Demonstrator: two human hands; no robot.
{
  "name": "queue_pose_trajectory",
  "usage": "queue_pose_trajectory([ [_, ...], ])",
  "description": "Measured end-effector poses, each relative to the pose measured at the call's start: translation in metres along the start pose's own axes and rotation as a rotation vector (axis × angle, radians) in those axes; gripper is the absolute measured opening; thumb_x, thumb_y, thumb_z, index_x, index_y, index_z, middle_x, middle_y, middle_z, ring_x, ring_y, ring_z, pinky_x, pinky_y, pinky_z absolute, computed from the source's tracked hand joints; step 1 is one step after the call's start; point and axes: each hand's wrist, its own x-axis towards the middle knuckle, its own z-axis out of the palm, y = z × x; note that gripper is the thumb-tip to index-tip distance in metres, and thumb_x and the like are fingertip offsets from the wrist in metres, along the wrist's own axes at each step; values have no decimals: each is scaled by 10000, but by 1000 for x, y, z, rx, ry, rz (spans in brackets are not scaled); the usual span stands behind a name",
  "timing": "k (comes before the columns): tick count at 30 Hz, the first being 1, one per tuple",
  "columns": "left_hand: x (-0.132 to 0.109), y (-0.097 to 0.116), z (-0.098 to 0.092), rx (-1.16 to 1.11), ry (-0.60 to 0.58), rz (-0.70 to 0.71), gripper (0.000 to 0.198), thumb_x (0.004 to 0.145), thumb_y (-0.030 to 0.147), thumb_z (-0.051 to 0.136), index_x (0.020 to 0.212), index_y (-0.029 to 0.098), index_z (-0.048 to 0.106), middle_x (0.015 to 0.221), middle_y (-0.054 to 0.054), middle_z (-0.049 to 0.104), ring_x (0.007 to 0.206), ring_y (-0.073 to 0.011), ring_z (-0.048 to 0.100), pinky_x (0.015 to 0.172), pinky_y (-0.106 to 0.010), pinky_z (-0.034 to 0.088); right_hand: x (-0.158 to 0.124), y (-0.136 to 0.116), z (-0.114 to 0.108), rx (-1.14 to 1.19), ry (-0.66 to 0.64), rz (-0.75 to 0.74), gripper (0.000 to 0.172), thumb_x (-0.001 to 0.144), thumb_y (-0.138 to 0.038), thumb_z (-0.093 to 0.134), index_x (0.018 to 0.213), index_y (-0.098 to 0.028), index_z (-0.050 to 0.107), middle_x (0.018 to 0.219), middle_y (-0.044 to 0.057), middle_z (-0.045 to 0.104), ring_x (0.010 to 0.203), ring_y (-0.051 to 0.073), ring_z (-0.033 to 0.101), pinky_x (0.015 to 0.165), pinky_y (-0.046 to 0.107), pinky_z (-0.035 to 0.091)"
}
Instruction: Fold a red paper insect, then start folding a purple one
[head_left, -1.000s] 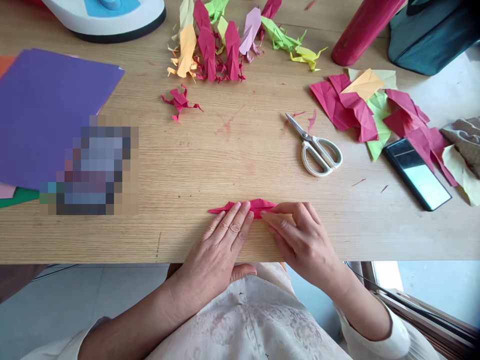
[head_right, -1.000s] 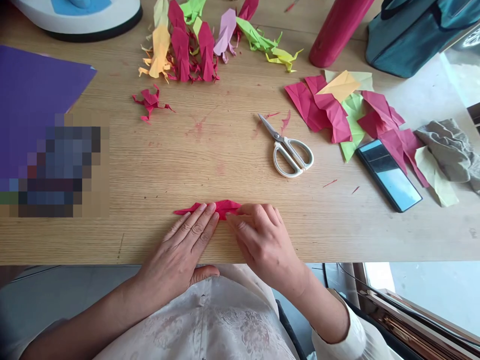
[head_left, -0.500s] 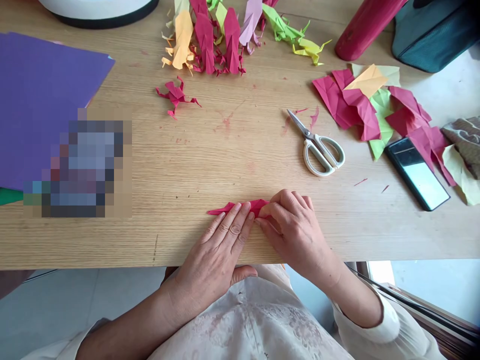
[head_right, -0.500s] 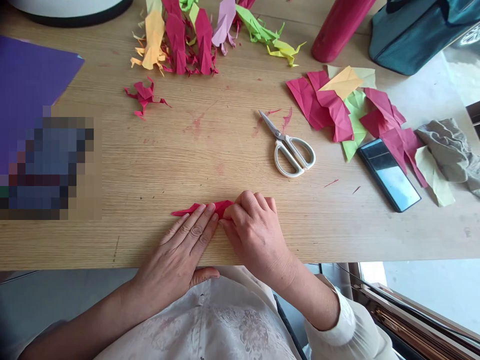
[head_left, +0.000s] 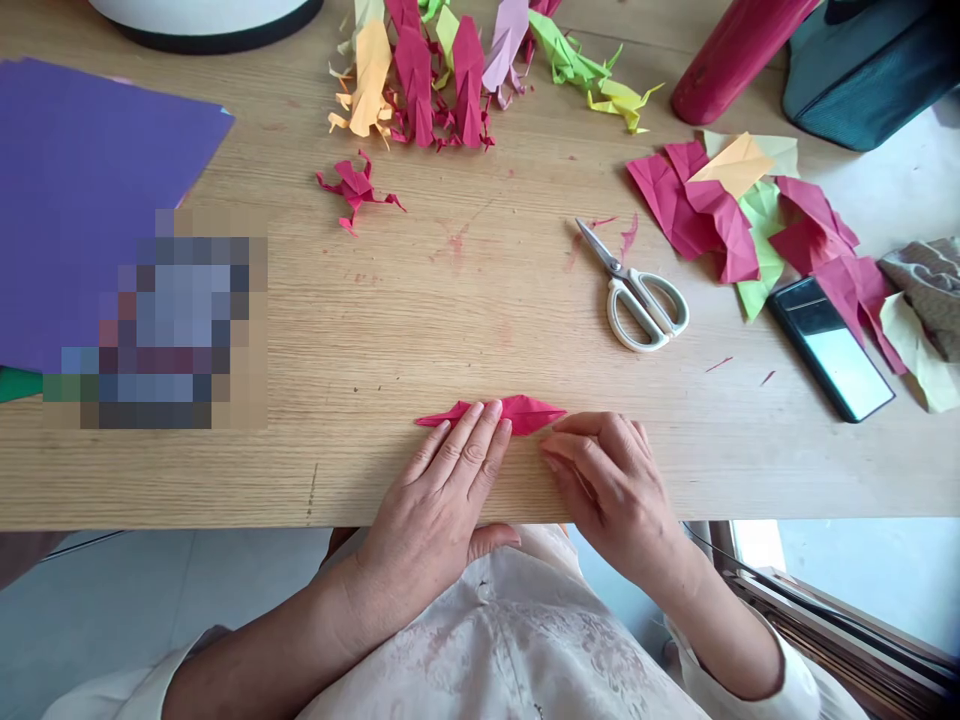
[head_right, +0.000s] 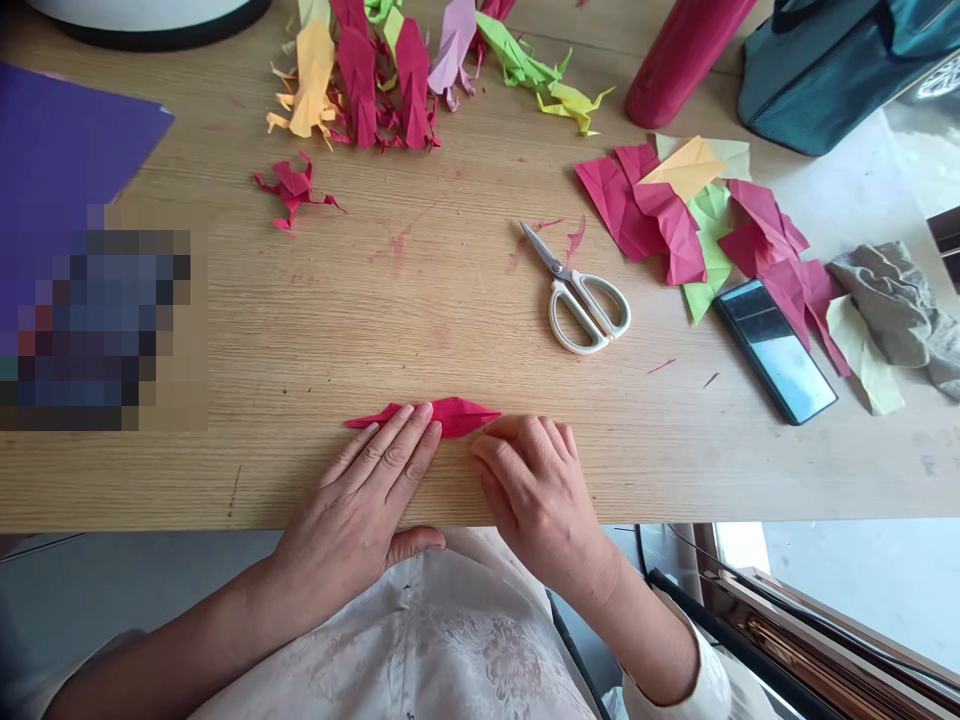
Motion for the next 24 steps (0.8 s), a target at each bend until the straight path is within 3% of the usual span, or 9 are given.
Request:
queue_pose_trajectory([
  [5,0,1,0,-12,4,-11,895,964,710,295,1576,57,303,1627,-170,341,1508,-305,311,1220,-431,252,-7,1,6,-49,-6,-93,220,977,-108,515,1144,-200,625,1135,122,650,910,239,567,795,406,447],
  [11,2,3,0,21,15,-16,921,948,735,243,1551,48,358,1623,-175,345,1493,-309,340,1210,-427,258,-6,2,7,-41,-1,-91,223,981,-115,519,1156,-184,637,1152,125,664,927,240,572,809,409,455],
  [24,4,5,-1,61,22,-8,950,887,764,411,1554,87,372,1606,-220,356,1463,-347,392,1180,-453,333,-6,3,9,20,17,-61,234,973,-108,507,1127,-199,658,1147,119,672,965,246,594,828,416,465],
])
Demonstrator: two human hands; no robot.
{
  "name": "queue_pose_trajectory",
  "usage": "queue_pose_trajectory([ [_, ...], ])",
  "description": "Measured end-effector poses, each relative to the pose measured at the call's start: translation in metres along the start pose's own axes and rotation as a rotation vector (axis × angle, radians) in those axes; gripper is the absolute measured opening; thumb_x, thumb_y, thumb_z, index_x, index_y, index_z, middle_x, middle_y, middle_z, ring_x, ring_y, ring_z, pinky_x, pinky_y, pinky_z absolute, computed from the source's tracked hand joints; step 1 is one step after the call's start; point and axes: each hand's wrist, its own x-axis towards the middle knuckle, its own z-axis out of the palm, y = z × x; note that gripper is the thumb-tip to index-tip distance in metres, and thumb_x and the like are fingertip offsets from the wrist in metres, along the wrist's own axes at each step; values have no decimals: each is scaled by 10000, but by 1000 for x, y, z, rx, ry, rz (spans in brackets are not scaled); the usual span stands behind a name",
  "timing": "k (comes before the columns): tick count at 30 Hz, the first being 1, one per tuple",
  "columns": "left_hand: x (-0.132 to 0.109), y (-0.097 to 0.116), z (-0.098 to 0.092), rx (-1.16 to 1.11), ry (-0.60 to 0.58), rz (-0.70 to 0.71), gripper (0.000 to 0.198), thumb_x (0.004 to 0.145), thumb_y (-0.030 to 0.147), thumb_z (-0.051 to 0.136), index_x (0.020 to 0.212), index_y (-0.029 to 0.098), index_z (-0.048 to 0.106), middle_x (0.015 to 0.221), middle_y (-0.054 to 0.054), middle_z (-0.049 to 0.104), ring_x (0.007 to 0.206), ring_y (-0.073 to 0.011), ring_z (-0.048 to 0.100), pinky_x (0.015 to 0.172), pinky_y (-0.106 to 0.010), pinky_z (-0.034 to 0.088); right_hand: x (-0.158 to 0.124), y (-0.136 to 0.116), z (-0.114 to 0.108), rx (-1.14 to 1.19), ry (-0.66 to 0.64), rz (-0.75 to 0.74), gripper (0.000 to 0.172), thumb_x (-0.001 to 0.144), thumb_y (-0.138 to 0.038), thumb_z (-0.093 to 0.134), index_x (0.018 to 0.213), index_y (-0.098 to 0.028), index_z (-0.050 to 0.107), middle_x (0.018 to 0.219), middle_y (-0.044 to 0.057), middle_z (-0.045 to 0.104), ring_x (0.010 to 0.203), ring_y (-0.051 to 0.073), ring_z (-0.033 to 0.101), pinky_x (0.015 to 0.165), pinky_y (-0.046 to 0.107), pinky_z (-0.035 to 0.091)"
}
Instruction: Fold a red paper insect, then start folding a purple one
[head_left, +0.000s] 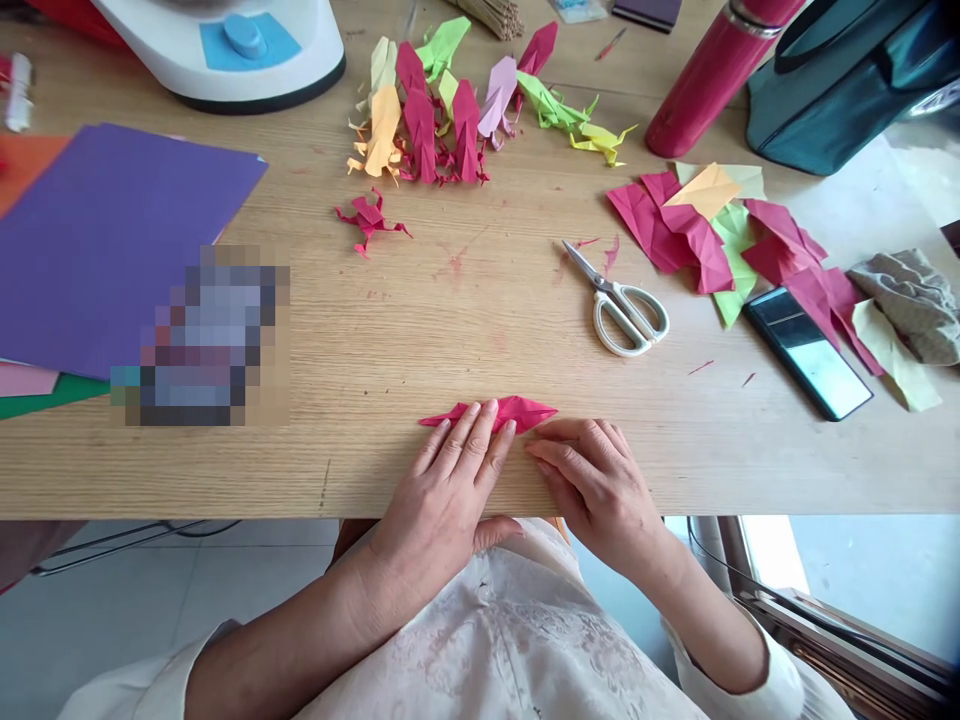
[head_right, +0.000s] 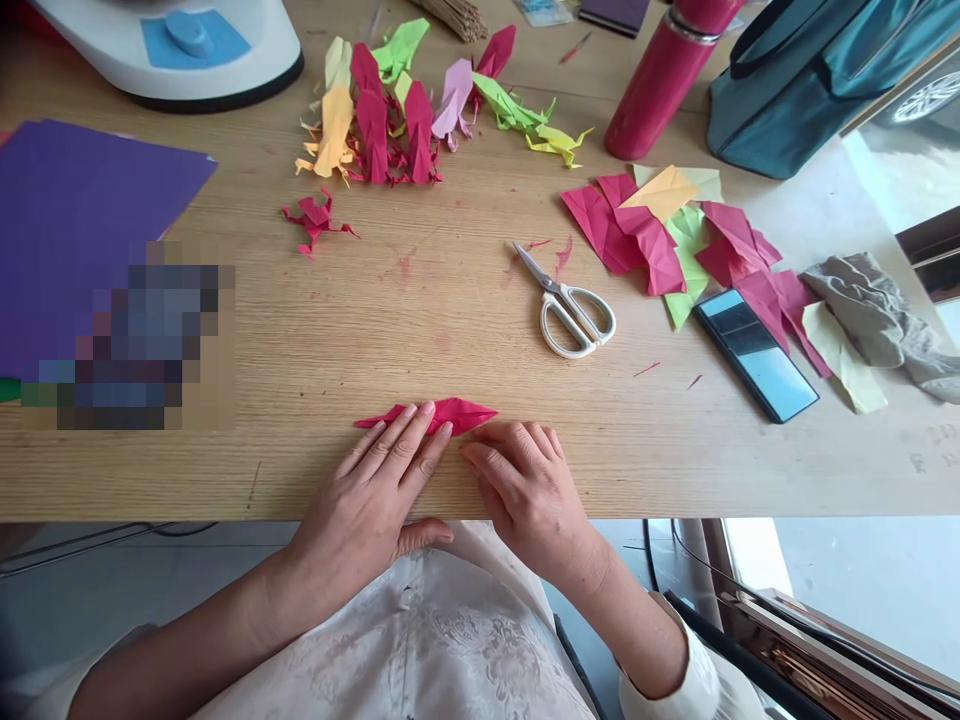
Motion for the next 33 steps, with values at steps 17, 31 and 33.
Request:
queue_pose_trajectory([
  [17,-2,-22,-3,-237,-2,84,1050,882,803,222,1603,42,159,1616,-223,332,1524,-312,283,1222,-444,270,-2,10,-10,78,104,57,266,965,-69,517,1165,-189,645,1101,113,652,965,227,613,823,404,494],
  [31,15,-83,-7,-384,-14,461,663,1001,547,438,1488,96,450,1580,-153,427,1505,-282,339,1236,-460,315,14,2,-4,142,-24,-27,369,980,-76,505,1315,-194,606,1157,127,628,1008,237,595,843,414,501],
  [33,16,-84,-7,-373,-16,459,624,1002,501,485,1494,118,448,1572,-129,446,1509,-297,326,1236,-486,310,16,1,-3,124,-74,-75,396,985,-87,504,1354,-203,592,1196,129,624,1027,244,586,859,428,492],
])
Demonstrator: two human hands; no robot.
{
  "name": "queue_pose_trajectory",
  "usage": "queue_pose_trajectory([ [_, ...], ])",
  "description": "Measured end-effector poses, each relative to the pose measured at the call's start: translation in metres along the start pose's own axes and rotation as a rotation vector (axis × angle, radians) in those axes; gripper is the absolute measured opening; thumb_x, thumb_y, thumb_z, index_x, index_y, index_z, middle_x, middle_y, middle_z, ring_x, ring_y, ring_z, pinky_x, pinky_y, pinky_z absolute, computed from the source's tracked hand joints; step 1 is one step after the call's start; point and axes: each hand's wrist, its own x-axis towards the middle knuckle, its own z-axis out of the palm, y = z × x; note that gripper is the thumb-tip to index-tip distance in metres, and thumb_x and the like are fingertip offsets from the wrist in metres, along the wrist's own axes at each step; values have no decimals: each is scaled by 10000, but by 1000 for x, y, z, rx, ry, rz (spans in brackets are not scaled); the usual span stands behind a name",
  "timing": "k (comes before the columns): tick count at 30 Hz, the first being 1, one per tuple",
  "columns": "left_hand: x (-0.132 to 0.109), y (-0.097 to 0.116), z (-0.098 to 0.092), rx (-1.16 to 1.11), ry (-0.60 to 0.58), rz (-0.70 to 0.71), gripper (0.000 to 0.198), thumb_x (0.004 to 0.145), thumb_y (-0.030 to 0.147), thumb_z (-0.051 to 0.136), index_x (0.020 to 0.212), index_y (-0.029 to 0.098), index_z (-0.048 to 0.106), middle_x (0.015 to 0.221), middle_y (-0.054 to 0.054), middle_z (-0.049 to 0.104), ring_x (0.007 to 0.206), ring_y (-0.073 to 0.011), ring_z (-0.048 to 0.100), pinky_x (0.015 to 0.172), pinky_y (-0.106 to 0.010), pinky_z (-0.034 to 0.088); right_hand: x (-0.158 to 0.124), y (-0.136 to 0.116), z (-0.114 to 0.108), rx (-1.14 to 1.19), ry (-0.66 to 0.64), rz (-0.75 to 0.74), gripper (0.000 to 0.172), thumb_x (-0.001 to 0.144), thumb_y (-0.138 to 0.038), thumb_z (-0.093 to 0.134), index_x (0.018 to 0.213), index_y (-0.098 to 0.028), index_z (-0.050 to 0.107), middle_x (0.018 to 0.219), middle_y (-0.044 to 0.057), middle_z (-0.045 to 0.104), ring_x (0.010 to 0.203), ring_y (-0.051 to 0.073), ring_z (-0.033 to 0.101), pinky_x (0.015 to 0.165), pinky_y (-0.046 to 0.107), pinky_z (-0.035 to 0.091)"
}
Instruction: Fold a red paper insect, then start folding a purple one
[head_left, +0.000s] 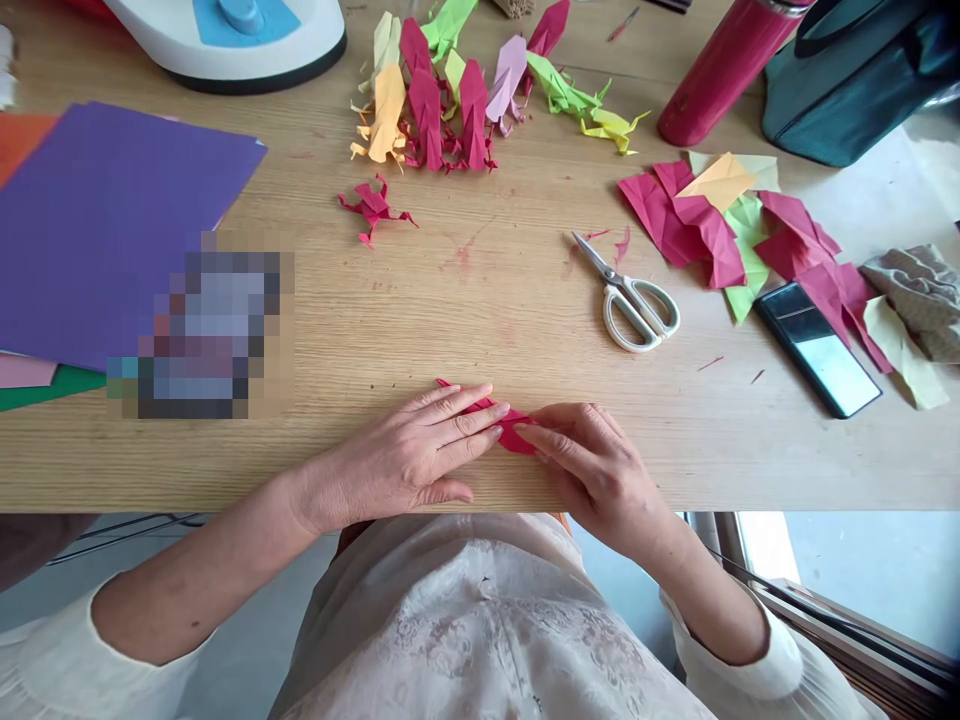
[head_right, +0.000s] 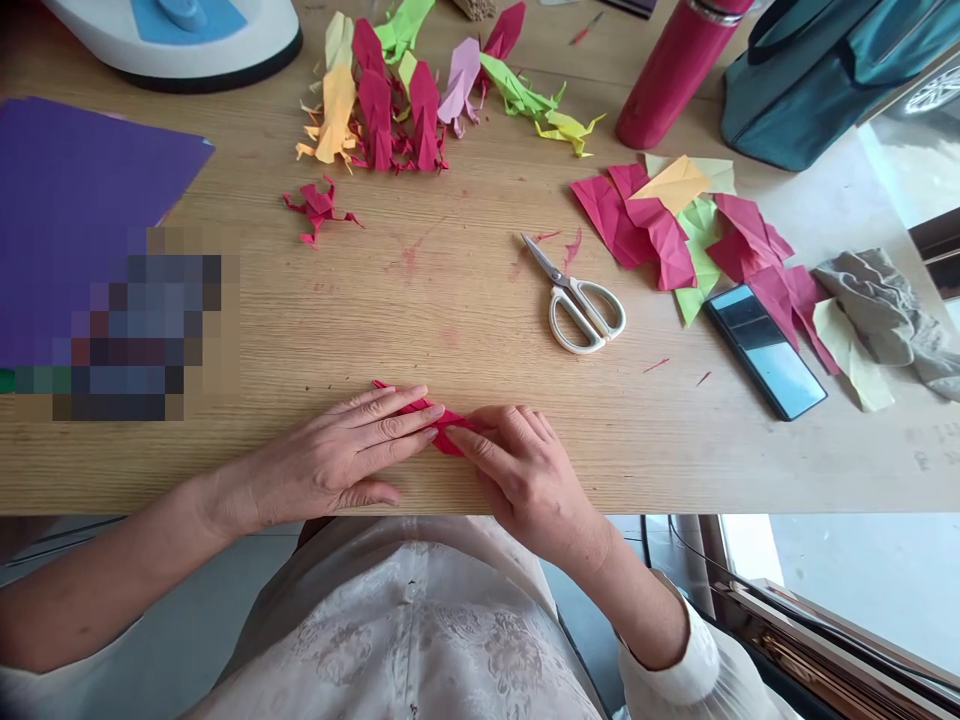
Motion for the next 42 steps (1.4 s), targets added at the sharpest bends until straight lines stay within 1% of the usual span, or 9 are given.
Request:
queue_pose_trajectory([
  [11,-1,3,3,7,67,-32,426,1048,275,446,1439,109,478,1542,-112,498,1481,-241,389,1242,-463,317,3,0,1,-82,-71,-114,405,978,-75,490,1352,-185,600,1250,150,647,1000,265,579,800,446,472],
  [16,-4,10,0,84,166,-22,328,995,169,547,1311,97,595,1434,-133,606,1371,-239,529,1151,-403,451,2,-1,3,-100,-72,-122,414,964,-73,504,1360,-160,591,1218,167,647,981,274,576,784,455,483],
  [18,-6,13,1,119,192,-34,330,972,123,570,1297,85,607,1357,-132,661,1303,-239,587,1113,-400,484,3,-2,3,-79,-67,-120,407,968,-72,500,1356,-159,588,1203,161,646,977,266,579,793,453,494],
  [21,-8,16,2,155,164,-33,421,963,85,558,1384,77,549,1378,-132,646,1325,-249,567,1127,-418,473,4,-3,1,31,-47,-71,388,988,-77,485,1361,-147,567,1209,151,622,1025,237,593,856,417,524],
  [24,-8,18,2,170,120,-52,467,980,105,542,1444,83,497,1430,-128,608,1356,-253,538,1134,-421,472,8,-1,-1,51,-2,-14,373,1005,-82,459,1366,-114,549,1213,168,584,1082,228,589,901,382,535],
  [29,-6,21,2,180,128,-109,419,988,163,561,1399,83,546,1413,-123,621,1305,-253,580,1089,-401,518,16,5,0,-91,-91,-158,343,1005,-79,443,1316,-109,585,1108,157,623,924,241,559,802,416,531],
  [33,-6,24,2,167,140,-131,414,987,157,556,1394,84,549,1387,-127,636,1269,-247,608,1082,-398,530,19,5,-2,-120,-132,-194,334,1004,-74,433,1296,-87,596,1083,163,633,878,237,542,759,410,533],
  [38,-6,26,3,124,109,-156,468,977,122,544,1438,55,492,1479,-164,552,1377,-266,522,1135,-421,495,18,4,-2,-37,-111,-197,367,996,-74,454,1345,-94,565,1134,175,615,974,250,571,842,417,551],
  [42,-5,29,4,120,111,-178,458,973,149,559,1412,27,515,1458,-184,566,1375,-290,521,1134,-444,494,14,3,1,-19,-95,-184,380,999,-73,448,1366,-80,549,1149,185,623,999,249,588,849,407,557],
])
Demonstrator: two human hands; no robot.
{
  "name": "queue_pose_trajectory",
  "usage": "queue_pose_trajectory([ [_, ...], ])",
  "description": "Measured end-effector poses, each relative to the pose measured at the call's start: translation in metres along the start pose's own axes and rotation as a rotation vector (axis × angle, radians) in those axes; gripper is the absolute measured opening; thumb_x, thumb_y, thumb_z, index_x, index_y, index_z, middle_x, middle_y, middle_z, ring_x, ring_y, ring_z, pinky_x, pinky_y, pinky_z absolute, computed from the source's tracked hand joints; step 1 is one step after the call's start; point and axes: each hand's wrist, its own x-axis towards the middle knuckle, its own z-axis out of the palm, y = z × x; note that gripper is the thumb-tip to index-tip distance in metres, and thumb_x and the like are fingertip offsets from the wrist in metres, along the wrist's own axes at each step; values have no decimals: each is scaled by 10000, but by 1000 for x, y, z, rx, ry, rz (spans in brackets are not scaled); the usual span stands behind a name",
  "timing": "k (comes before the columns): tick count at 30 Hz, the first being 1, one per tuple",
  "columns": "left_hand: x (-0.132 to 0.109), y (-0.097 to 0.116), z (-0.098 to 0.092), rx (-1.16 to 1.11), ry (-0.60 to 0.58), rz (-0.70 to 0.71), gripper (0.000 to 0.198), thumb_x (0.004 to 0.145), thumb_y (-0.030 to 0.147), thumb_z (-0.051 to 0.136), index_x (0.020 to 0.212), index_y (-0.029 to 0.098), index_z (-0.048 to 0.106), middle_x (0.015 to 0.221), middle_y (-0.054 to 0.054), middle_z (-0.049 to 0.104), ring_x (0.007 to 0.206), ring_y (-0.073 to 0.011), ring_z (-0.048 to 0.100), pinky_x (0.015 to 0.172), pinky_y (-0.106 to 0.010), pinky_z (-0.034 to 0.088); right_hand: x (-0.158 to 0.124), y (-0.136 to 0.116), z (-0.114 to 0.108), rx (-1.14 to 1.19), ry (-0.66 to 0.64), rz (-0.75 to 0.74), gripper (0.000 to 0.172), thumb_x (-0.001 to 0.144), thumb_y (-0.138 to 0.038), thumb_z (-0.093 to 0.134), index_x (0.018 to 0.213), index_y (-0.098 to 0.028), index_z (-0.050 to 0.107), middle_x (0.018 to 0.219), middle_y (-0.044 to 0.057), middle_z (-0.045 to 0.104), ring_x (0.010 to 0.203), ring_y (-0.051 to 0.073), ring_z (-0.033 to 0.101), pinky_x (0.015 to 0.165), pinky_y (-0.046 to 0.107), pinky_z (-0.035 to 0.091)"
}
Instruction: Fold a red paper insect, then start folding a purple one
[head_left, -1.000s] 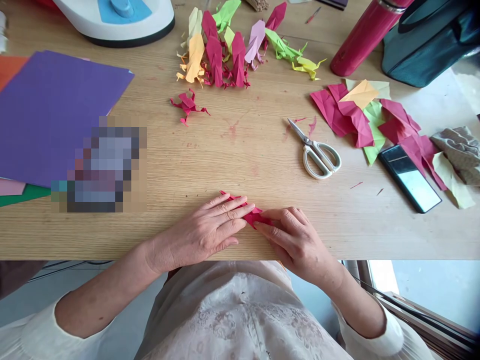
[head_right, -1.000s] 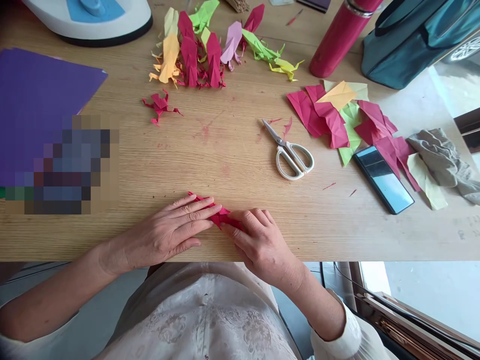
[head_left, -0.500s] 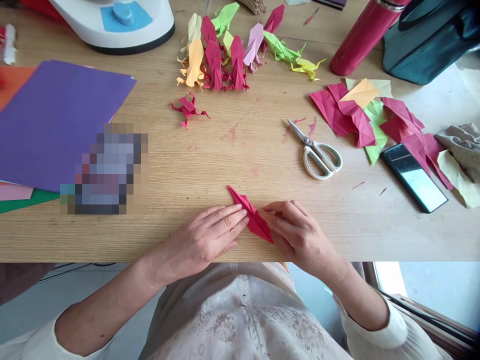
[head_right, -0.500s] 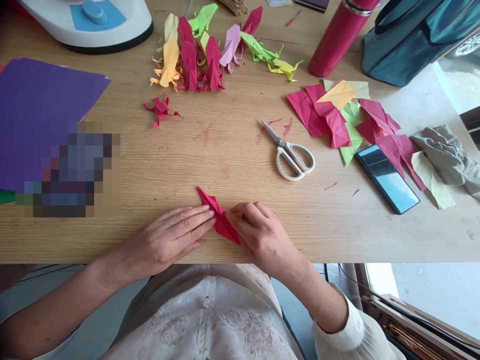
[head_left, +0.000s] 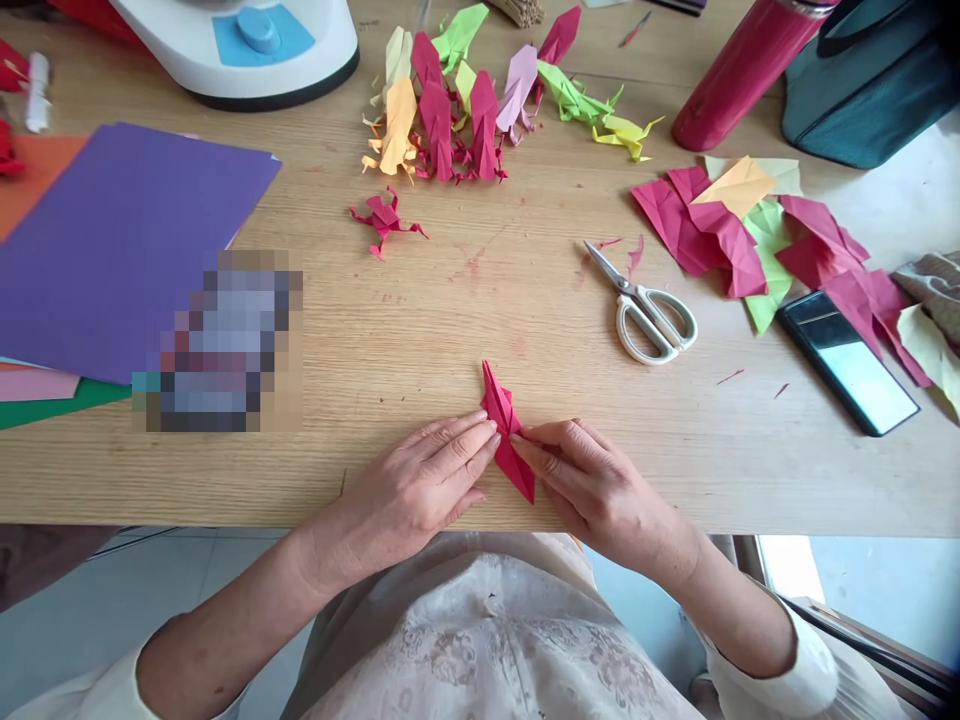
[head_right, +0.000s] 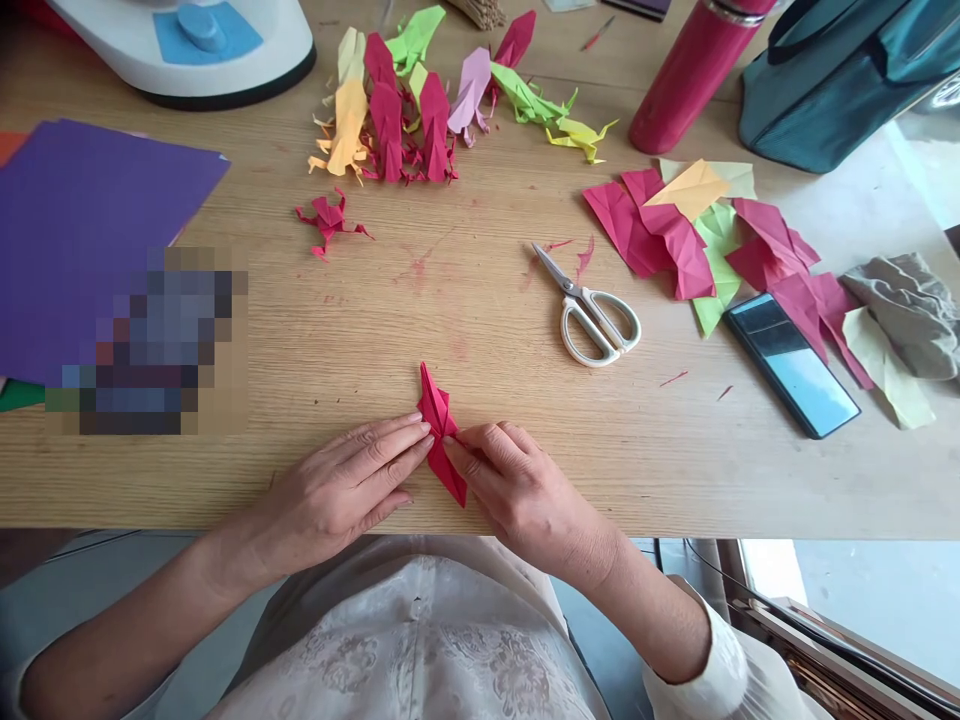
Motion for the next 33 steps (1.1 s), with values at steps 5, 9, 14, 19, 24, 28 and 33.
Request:
queue_pose_trajectory([
  [5,2,4,1,-3,-2,-17,468,991,221,550,1421,38,514,1444,-171,584,1366,-295,528,1115,-463,504,-1,7,-3,-62,-4,-29,343,1004,-84,448,1314,-81,595,1136,169,666,898,236,585,788,411,533],
  [9,1,6,1,23,-5,-17,446,1004,229,527,1414,52,528,1471,-174,560,1378,-298,519,1116,-469,497,5,17,-8,-20,-2,-68,324,1012,-94,438,1272,-78,631,1096,170,678,893,231,603,784,399,536],
  [14,-1,5,2,5,-10,-22,425,1010,222,512,1403,61,541,1492,-168,541,1400,-296,496,1129,-476,483,11,21,-10,-58,17,-152,352,981,-47,473,1291,-96,633,1174,176,687,884,236,606,743,392,542],
  [19,-5,0,2,-22,-25,-4,447,1014,217,498,1437,70,502,1514,-156,520,1420,-283,472,1139,-465,474,9,20,-11,-61,4,-147,396,997,-75,454,1357,-148,604,1180,153,700,905,236,630,747,392,554],
  [24,-6,-1,1,-47,-39,-15,501,1013,232,500,1487,81,443,1534,-150,498,1446,-273,439,1177,-454,433,7,19,-12,-31,-11,-131,425,1003,-95,452,1413,-134,555,1214,165,690,927,240,631,778,404,563],
  [28,-5,2,2,-46,-59,-34,543,1012,261,511,1510,70,407,1550,-157,475,1451,-284,429,1175,-459,428,6,20,-11,5,-5,-104,428,1018,-117,419,1427,-142,541,1147,157,692,899,229,634,770,395,573],
  [33,-2,8,5,-42,-29,-64,509,1013,314,517,1442,42,484,1512,-175,515,1432,-302,443,1159,-485,430,5,21,-5,22,-35,-57,438,1022,-130,429,1454,-130,504,1157,172,640,995,251,612,841,422,567],
])
